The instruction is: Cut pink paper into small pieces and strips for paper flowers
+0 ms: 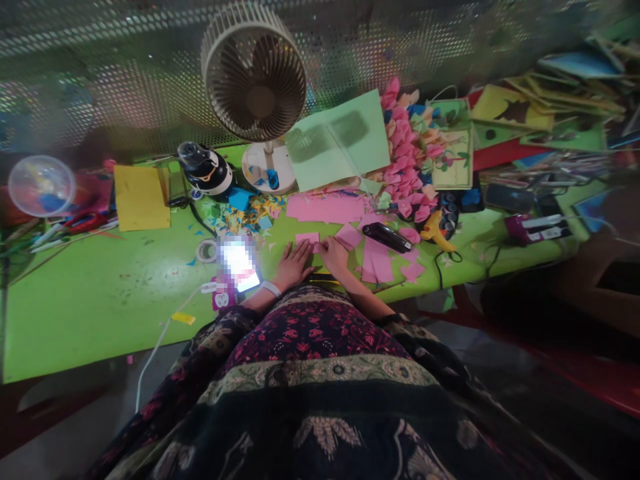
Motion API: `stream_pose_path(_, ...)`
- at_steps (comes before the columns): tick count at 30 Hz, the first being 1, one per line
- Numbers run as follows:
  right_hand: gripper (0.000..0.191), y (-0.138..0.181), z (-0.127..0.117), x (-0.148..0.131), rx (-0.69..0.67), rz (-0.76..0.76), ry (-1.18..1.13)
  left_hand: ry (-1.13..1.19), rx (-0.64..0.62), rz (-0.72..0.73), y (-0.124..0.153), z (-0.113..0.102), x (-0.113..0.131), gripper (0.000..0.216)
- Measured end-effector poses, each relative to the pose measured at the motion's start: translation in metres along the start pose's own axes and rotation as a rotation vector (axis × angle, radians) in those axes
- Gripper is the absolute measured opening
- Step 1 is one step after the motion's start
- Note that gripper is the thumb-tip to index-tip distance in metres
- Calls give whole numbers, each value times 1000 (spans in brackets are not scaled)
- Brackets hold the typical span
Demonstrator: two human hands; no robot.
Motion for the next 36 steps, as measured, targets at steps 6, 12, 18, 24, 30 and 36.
stream_pose_path(6, 21, -1, 2, 0, 4, -9, -16, -25, -33, -10, -1, -2, 3, 78)
stream_pose_path(12, 16, 1, 9, 6, 41, -124, -43, -44, -44, -26, -1, -1, 6, 81)
stream_pose_path(18, 21, -2, 14, 12, 30, -163, -8, -52, -30, -5, -1, 1, 5, 82)
stream_pose_path(24, 22, -8, 13, 13, -18, -166, -37, -63, -37, 27, 1, -2, 4, 85)
stream_pose_path(30, 22, -14, 8, 13, -77, -134, -64, -25, -29, -11, 21, -10, -10, 84)
stream_pose_path(36, 52, -11, 4, 0, -63, -66, 57, 4, -21, -26, 28, -12, -14, 83)
Point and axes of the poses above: each hand's wrist, its own y-axis away from the middle knuckle, its own z-axis out of the palm, x = y × z, the point moved 4 cm from there along -y, towards the middle knuckle, and after that the axes turned 9 degrees about y, right-handed, at the moved point
